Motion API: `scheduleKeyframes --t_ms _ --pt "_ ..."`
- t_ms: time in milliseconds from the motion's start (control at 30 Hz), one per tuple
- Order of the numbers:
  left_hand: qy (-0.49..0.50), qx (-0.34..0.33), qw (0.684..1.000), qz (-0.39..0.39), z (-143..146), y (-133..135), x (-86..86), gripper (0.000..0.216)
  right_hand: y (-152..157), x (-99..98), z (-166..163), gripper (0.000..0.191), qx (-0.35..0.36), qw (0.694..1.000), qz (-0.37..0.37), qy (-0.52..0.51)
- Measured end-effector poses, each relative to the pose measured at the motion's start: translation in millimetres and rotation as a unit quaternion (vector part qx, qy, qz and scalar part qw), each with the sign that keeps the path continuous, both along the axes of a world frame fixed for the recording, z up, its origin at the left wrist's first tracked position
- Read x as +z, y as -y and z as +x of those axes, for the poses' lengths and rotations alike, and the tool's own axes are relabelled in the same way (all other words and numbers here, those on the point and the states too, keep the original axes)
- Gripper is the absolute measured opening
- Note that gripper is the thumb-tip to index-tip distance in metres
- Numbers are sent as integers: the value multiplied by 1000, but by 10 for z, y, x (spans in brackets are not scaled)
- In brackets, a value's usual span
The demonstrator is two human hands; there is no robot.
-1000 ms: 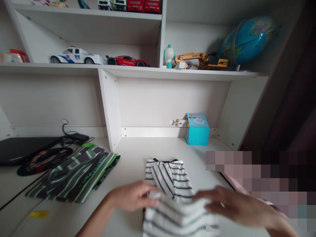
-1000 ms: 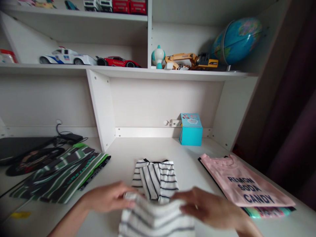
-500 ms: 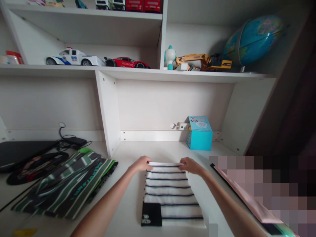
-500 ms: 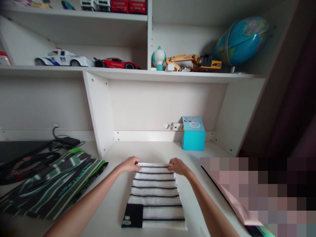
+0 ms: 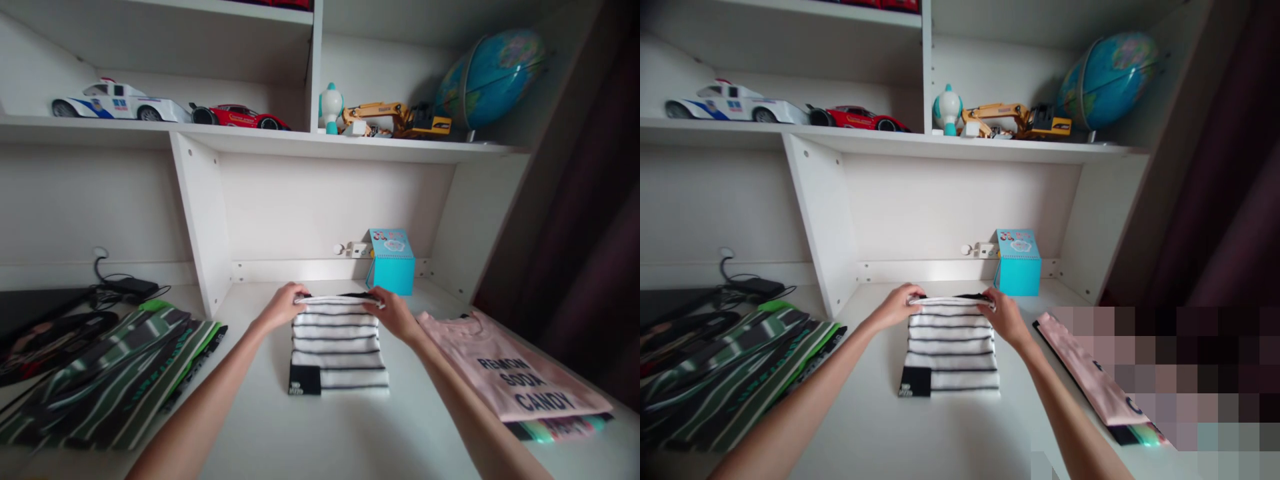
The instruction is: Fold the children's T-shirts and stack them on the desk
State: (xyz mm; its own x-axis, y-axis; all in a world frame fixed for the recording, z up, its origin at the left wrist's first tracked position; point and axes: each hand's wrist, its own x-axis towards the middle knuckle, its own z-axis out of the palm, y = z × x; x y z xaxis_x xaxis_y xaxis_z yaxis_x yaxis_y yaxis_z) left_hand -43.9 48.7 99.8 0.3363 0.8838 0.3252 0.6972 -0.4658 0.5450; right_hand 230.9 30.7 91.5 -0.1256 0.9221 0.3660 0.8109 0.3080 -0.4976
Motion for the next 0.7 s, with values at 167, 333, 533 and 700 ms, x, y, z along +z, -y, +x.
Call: scheduleKeyframes --t_ms 167,333,533,700 --pt "91 -59 988 106 -9 302 380 25 855 388 -60 18 40 978 202 -13" --pt "-75 -116 990 -36 -144 386 44 33 1321 175 -137 18 241 969 -2 56" --pt "-196 -115 973 -38 334 872 -308 37 711 -408 114 33 168 982 -41 71" --pt "-222 -208 953 -19 775 1236 -472 35 543 -796 171 40 133 976 -72 154"
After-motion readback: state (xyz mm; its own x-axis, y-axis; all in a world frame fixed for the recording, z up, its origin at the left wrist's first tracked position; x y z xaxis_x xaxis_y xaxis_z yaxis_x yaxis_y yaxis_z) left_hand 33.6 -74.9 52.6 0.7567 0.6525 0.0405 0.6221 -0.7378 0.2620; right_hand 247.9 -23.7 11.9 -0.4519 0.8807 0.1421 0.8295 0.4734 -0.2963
